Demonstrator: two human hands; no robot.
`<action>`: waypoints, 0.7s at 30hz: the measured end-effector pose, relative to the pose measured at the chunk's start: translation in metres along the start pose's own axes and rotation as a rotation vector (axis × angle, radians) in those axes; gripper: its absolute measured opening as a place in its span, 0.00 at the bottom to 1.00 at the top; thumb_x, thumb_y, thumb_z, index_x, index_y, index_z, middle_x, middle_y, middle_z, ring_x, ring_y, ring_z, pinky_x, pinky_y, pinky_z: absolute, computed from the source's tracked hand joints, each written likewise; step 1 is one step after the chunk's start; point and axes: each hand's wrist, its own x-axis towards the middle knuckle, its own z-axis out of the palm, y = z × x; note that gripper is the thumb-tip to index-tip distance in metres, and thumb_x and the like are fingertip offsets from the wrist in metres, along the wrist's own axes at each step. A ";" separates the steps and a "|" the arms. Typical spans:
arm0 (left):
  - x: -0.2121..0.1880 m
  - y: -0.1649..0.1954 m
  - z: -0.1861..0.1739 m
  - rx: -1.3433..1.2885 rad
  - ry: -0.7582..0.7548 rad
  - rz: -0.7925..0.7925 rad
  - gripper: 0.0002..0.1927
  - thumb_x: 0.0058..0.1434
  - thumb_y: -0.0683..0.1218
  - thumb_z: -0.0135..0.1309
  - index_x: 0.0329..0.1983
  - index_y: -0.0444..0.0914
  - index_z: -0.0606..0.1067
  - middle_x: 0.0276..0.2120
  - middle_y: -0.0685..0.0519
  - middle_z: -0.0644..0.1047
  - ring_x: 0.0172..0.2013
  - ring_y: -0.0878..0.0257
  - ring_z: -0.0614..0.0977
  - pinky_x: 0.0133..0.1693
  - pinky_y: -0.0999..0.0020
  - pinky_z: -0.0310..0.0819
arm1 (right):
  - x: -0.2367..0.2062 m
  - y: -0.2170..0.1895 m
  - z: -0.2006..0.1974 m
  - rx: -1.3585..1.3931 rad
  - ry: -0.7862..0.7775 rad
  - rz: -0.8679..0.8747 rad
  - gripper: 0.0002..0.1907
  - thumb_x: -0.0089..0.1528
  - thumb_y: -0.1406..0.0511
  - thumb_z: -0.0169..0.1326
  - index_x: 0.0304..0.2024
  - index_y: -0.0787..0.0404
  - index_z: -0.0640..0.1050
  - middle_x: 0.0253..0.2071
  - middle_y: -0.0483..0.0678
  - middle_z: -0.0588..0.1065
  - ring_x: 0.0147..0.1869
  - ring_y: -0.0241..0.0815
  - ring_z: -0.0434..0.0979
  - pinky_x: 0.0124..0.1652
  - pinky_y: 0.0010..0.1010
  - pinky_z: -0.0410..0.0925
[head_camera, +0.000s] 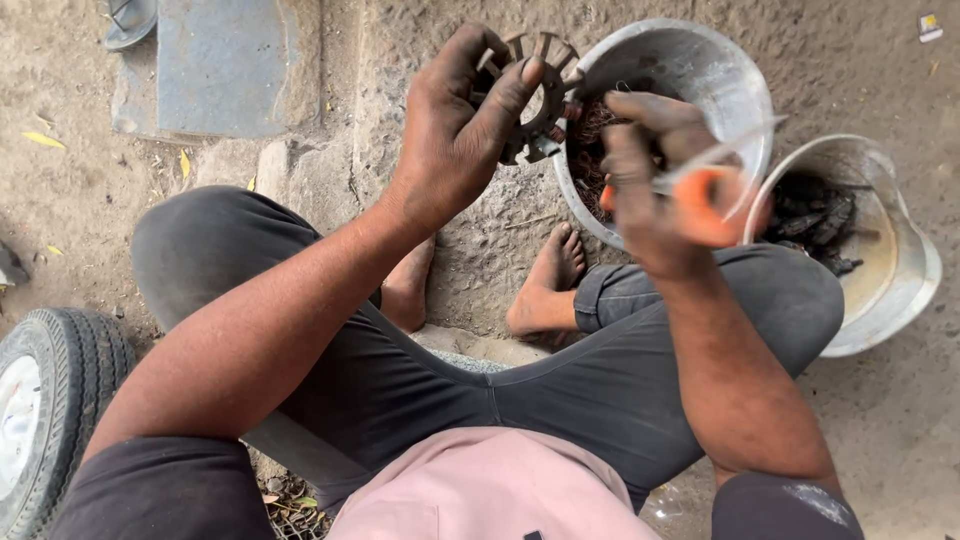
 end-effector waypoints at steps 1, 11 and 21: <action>-0.001 0.001 0.003 0.086 0.012 0.014 0.13 0.79 0.51 0.53 0.48 0.36 0.70 0.29 0.52 0.78 0.31 0.68 0.84 0.29 0.73 0.80 | 0.001 -0.002 0.003 -0.075 -0.015 -0.184 0.10 0.67 0.67 0.60 0.49 0.65 0.77 0.40 0.49 0.80 0.32 0.35 0.78 0.30 0.28 0.74; -0.002 0.009 0.003 0.174 -0.035 0.037 0.10 0.79 0.50 0.53 0.48 0.37 0.71 0.26 0.54 0.81 0.28 0.71 0.84 0.26 0.73 0.74 | 0.009 0.007 0.005 -0.387 -0.035 -0.490 0.08 0.68 0.75 0.64 0.46 0.62 0.80 0.37 0.46 0.73 0.36 0.35 0.77 0.34 0.28 0.71; -0.004 0.005 -0.001 0.223 -0.027 0.052 0.12 0.77 0.50 0.55 0.45 0.37 0.72 0.25 0.52 0.78 0.26 0.68 0.83 0.25 0.70 0.75 | -0.005 0.023 0.014 0.221 -0.042 -0.188 0.04 0.73 0.73 0.62 0.46 0.63 0.79 0.39 0.45 0.76 0.41 0.32 0.74 0.43 0.21 0.70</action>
